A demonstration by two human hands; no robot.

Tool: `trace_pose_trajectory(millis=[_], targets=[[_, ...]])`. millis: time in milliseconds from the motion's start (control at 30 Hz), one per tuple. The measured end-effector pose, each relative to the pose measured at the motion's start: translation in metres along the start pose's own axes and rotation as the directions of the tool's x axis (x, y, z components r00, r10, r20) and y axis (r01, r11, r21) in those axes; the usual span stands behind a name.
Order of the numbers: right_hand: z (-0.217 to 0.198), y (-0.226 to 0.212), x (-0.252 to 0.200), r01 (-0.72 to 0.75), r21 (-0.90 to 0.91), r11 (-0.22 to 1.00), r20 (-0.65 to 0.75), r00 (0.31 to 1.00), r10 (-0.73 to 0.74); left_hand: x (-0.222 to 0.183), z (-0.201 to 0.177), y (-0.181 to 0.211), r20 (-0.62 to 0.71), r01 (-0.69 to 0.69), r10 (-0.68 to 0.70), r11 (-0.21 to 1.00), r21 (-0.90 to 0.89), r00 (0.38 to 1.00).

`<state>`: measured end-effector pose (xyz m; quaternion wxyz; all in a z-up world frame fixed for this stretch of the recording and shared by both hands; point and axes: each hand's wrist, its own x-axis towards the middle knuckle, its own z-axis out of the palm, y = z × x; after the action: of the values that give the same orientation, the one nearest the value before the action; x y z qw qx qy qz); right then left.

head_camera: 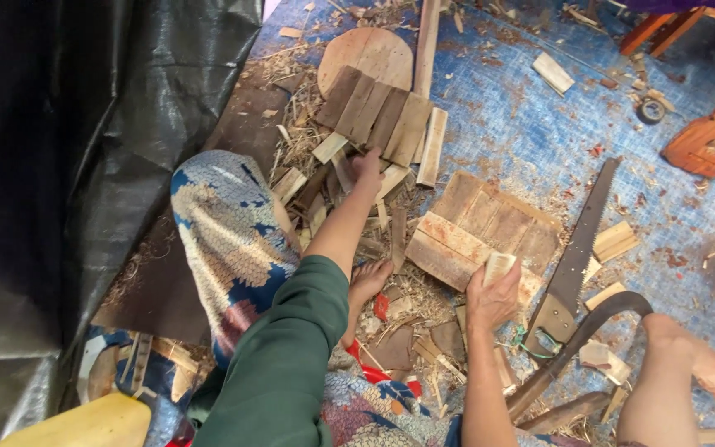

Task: The person is sawing small wooden planks with a hand saw and splitting them using a sickle-like tool on a workshop floor.

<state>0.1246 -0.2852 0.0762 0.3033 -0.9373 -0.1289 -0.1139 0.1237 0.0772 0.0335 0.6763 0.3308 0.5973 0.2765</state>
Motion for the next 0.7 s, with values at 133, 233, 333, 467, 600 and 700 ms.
trace_pose_trajectory(millis=[133, 233, 333, 467, 600, 700], targets=[[0.005, 0.008, -0.005, -0.014, -0.051, 0.999, -0.021, 1.000, 0.013, 0.045, 0.014, -0.020, -0.193, 0.001, 0.019, 0.994, 0.107, 0.981], [0.017, 0.018, -0.006, -0.001, -0.088, 0.996, -0.060, 0.998, -0.004, 0.072, 0.026, -0.018, -0.199, -0.003, 0.030, 0.991, 0.134, 0.980], [0.028, 0.031, -0.010, -0.001, -0.114, 0.993, -0.085, 0.996, -0.009, 0.105, 0.040, -0.022, -0.213, 0.030, -0.017, 0.998, 0.057, 0.977], [0.028, 0.030, -0.011, 0.007, -0.119, 0.993, -0.101, 0.995, -0.019, 0.075, 0.055, 0.018, -0.134, 0.162, -0.197, 0.959, -0.235, 0.971], [0.031, 0.034, -0.013, 0.040, -0.144, 0.989, -0.156, 0.986, -0.063, 0.096, 0.050, 0.049, -0.094, 0.146, -0.187, 0.930, -0.337, 0.978], [0.027, 0.028, -0.009, 0.116, -0.153, 0.981, -0.188, 0.972, -0.144, 0.070, 0.026, 0.094, 0.083, 0.083, -0.046, 0.838, -0.539, 0.995]])
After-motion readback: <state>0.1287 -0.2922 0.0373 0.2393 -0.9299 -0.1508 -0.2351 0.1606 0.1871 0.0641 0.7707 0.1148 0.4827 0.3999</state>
